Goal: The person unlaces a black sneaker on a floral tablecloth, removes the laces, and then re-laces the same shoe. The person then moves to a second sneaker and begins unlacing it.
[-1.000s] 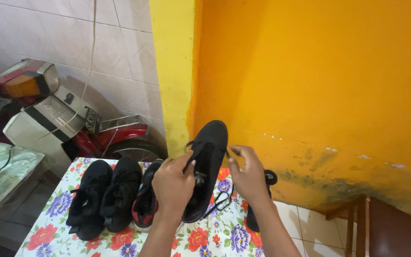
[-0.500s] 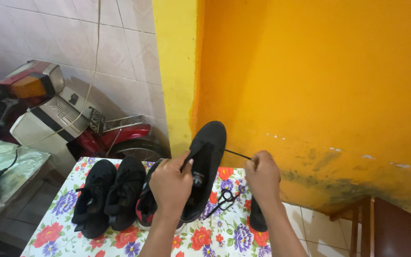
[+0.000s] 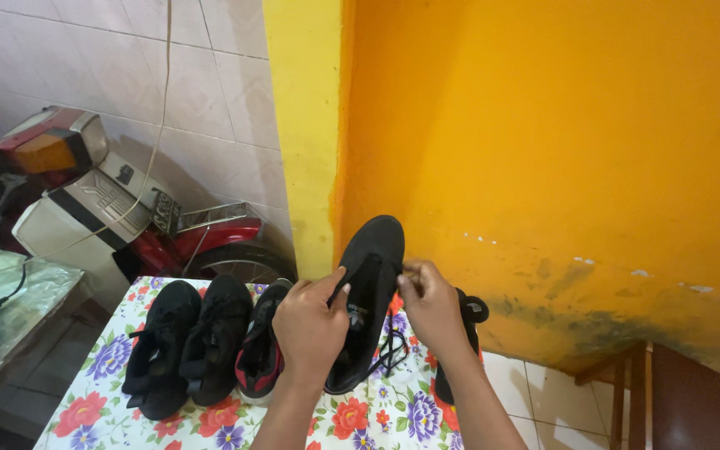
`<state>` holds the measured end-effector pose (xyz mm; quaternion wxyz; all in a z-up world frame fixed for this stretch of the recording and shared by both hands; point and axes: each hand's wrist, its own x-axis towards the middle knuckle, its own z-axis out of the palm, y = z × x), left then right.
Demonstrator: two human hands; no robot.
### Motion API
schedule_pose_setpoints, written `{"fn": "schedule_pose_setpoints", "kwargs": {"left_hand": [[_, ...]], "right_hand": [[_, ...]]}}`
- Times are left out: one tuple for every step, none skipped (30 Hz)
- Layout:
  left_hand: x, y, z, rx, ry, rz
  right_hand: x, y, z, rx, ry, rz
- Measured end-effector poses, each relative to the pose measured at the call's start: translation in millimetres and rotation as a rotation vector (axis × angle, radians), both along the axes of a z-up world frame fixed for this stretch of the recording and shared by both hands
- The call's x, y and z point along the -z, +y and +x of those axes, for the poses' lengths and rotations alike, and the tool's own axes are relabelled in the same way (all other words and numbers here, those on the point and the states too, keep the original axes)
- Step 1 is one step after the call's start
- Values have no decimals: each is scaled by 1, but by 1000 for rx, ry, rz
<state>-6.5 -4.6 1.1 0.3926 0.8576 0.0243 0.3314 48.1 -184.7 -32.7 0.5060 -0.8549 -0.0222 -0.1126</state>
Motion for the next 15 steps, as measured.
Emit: {"fn": "schedule_pose_setpoints", "kwargs": {"left_hand": [[0,1,-1,-1,14,-14],[-1,2,-1,-4,26,-25],[-1,4,-1,-6,38,-36],[-1,4,-1,-8,52,-33],[-1,4,-1,-10,67,-31],[-1,4,-1,-10,80,-28],[0,3,-2,-10,79,-35],[0,3,-2,-10,79,-42],[0,3,-2,-10,78,-48],[0,3,-3,-14,62,-48],[0,4,-3,-17,45,-47],[0,5,-3,-19,27,-48],[0,6,-2,-49,84,-60],[1,8,-2,-80,142,-70],[2,10,-2,-112,201,-80]], "right_hand": [[-2,0,-2,-18,33,-25],[-3,-1,-4,-37,65,-48],[-3,0,-5,-56,96,-71],[-2,-1,-6,-21,79,-61],[0,-1,-6,13,62,-51],[2,-1,-6,49,44,-40],[4,-3,-4,88,-2,-39],[6,-6,-1,127,-48,-37],[8,-10,2,165,-93,-35],[11,-14,4,204,-130,-58],[15,-20,6,243,-166,-81],[18,-26,9,283,-204,-106],[21,-32,11,286,-177,-82],[26,-39,11,288,-148,-57],[30,-44,11,290,-120,-33]]}}
